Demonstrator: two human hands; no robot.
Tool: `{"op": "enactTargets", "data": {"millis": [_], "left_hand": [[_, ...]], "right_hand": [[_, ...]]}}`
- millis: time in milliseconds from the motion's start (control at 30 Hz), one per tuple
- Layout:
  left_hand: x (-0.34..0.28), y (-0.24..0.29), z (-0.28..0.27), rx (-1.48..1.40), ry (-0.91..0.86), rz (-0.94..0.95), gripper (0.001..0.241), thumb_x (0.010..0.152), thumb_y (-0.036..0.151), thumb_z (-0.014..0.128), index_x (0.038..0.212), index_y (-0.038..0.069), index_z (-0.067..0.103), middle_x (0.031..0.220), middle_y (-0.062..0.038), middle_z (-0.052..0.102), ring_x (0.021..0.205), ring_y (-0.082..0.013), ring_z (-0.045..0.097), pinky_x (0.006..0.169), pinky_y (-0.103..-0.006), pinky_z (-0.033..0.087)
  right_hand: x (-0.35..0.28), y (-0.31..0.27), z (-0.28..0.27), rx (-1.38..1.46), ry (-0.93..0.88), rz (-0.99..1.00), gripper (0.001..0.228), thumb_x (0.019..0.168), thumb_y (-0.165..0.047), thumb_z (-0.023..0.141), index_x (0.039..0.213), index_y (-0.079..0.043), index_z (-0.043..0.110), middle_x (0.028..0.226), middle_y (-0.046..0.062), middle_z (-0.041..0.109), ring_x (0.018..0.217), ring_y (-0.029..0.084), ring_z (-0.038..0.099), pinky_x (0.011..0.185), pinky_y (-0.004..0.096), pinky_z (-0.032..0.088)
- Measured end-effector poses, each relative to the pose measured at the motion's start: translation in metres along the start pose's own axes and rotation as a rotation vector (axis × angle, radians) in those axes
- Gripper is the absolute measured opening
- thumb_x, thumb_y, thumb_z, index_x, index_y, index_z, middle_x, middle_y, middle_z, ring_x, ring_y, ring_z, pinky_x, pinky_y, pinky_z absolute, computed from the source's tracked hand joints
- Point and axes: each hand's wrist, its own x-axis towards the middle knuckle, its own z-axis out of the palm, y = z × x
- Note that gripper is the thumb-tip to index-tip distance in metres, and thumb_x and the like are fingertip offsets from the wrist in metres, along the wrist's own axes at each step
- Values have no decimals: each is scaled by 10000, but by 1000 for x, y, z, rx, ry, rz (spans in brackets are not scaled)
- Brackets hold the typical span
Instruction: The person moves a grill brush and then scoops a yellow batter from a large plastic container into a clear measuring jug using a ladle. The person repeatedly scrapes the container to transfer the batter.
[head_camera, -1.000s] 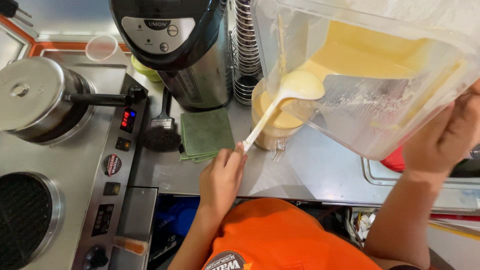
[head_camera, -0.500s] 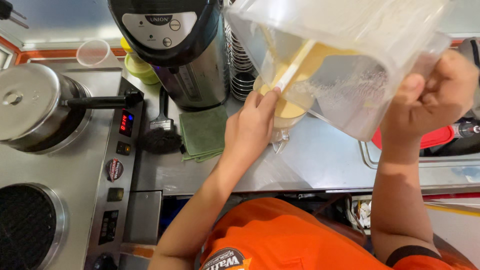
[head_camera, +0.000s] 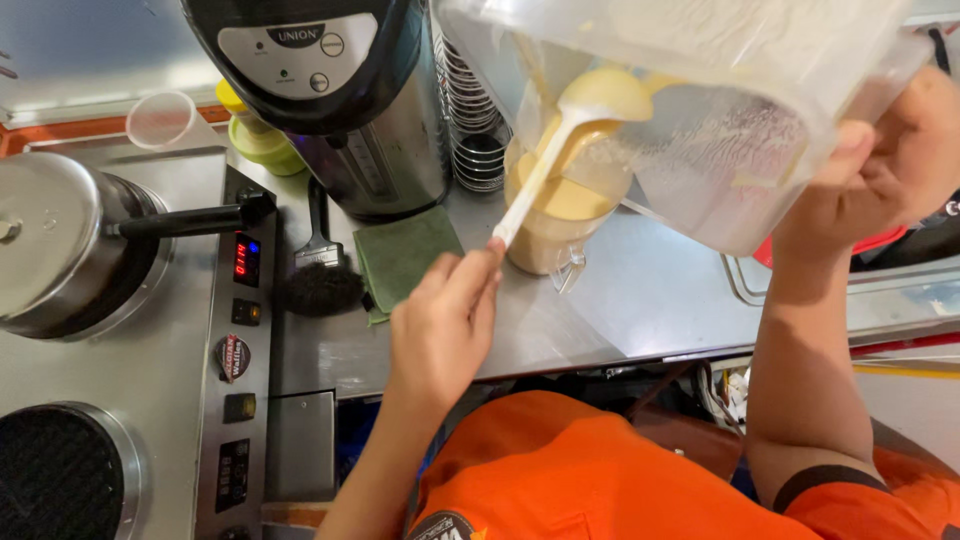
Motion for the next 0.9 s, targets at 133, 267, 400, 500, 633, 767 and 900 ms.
{"op": "enactTargets", "data": {"millis": [133, 267, 400, 500, 633, 767, 900], "left_hand": [[35, 2, 16, 62, 166, 233, 464, 930, 33, 668, 1374, 166, 644, 983, -68, 638, 788, -267, 682, 677, -373, 550], [83, 1, 58, 202, 345, 378, 572, 946, 6, 665, 1482, 180, 571, 1086, -70, 598, 824, -221, 678, 682, -313, 557], [83, -4, 83, 321, 201, 302, 559, 882, 30, 661, 1423, 156, 599, 958, -106, 582, 724, -244, 669, 571, -367, 525], [78, -6, 83, 343, 120, 343, 506, 887, 47, 651, 1386, 119, 607, 972, -117, 594, 661, -252, 657, 536, -375, 518], [81, -1, 68, 313, 15, 370, 484, 859, 78, 679, 1339, 121, 633, 939, -109, 595, 626, -268, 665, 520, -390, 515], [91, 14, 70, 199, 199, 393, 485, 902, 74, 686, 1377, 142, 620, 967, -102, 583, 728, -276, 692, 577, -392, 525], [80, 17, 81, 207, 157, 383, 499, 910, 35, 667, 1398, 123, 611, 1001, -123, 595, 705, -276, 690, 576, -402, 525]], "right_hand": [[-1, 14, 1, 133, 34, 49, 391, 1207, -267, 557, 1354, 93, 593, 1224, 164, 715, 1003, 206, 698, 880, 314, 565], [-8, 25, 0, 187, 84, 93, 342, 1233, -194, 532, 1374, 106, 614, 1246, 186, 721, 1044, 232, 712, 912, 339, 581], [-9, 38, -8, 158, 128, 130, 335, 1247, -152, 516, 1346, 127, 673, 1224, 205, 758, 1034, 250, 749, 904, 348, 601], [-8, 43, -9, 203, 169, 162, 316, 1237, -145, 518, 1334, 129, 641, 1210, 202, 753, 1028, 248, 768, 902, 355, 626], [-10, 36, -13, 165, 160, 127, 306, 1245, -154, 528, 1347, 119, 621, 1209, 189, 739, 1006, 223, 724, 880, 335, 588], [-3, 32, -9, 199, 135, 100, 323, 1238, -182, 513, 1359, 105, 597, 1247, 175, 725, 1051, 220, 743, 917, 332, 604], [-6, 32, -6, 180, 145, 114, 323, 1214, -176, 520, 1279, 121, 628, 1193, 172, 723, 984, 218, 738, 851, 337, 591]]}}
